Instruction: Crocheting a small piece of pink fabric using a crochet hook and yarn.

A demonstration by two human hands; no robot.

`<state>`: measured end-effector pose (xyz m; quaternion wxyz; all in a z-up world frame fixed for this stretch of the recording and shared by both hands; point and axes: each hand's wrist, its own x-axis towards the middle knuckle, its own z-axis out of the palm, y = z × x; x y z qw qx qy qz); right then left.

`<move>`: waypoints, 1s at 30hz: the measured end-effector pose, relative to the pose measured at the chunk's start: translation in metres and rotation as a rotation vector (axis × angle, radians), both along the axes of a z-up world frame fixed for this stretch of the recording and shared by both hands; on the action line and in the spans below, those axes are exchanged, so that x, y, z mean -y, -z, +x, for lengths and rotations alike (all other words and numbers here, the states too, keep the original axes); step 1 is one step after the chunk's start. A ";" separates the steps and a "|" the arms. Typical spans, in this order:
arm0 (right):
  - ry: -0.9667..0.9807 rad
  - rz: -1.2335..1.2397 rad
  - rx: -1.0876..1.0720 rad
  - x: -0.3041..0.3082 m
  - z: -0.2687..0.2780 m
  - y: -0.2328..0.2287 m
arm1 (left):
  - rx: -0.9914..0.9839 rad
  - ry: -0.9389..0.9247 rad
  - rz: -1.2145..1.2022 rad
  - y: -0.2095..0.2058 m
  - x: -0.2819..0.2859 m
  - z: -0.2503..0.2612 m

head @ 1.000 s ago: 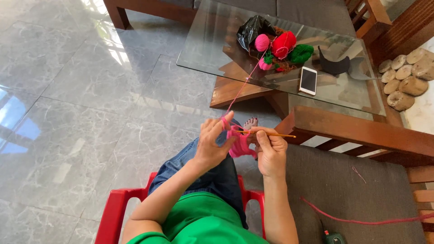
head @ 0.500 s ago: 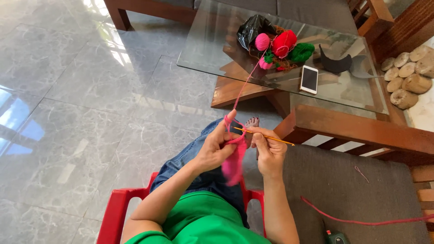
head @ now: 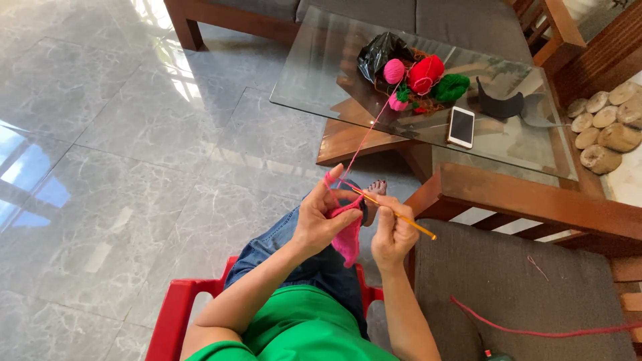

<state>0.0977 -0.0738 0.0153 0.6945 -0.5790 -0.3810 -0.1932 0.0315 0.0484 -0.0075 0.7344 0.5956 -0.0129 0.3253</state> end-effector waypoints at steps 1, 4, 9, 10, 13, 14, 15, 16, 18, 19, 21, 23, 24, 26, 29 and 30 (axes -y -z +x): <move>0.000 0.000 0.001 0.000 0.003 0.003 | 0.001 0.000 0.000 0.000 0.002 0.000; 0.025 -0.002 0.218 -0.002 0.011 0.013 | -0.018 0.029 -0.164 0.004 0.007 0.001; 0.208 0.016 0.648 -0.004 0.021 0.035 | -0.007 0.174 -0.461 0.007 0.009 0.003; 0.206 0.016 0.649 -0.005 0.022 0.037 | -0.006 0.173 -0.461 0.010 0.008 0.004; 0.072 0.151 0.468 -0.010 0.019 0.042 | 0.010 0.278 -0.552 0.015 0.004 0.005; -0.040 0.191 0.224 -0.011 0.015 0.041 | 0.014 0.278 -0.530 0.014 0.002 0.005; -0.151 0.227 -0.021 -0.012 0.011 0.041 | 0.019 0.277 -0.509 0.014 0.001 0.005; -0.154 0.226 -0.020 -0.012 0.011 0.042 | 0.022 0.275 -0.509 0.008 0.001 0.002; -0.268 0.246 -0.160 -0.011 0.010 0.044 | 0.025 0.180 -0.338 -0.003 0.000 -0.002; -0.271 0.245 -0.159 -0.008 0.012 0.042 | 0.027 0.177 -0.339 -0.008 0.000 -0.005; -0.215 0.122 -0.078 -0.003 0.016 0.039 | -0.009 -0.027 -0.016 -0.016 -0.001 -0.012; -0.217 0.080 -0.082 0.000 0.008 0.022 | -0.019 -0.107 0.101 -0.015 -0.002 -0.013; -0.222 0.037 -0.083 0.002 0.004 0.014 | -0.027 -0.188 0.218 -0.014 -0.002 -0.014; -0.286 0.053 -0.158 0.004 0.000 0.007 | -0.010 -0.195 0.222 -0.013 -0.002 -0.014; -0.392 0.075 -0.277 0.009 -0.003 0.003 | 0.015 -0.201 0.228 -0.016 -0.002 -0.013; -0.435 0.080 -0.321 0.011 -0.004 0.003 | 0.023 -0.201 0.229 -0.017 -0.002 -0.013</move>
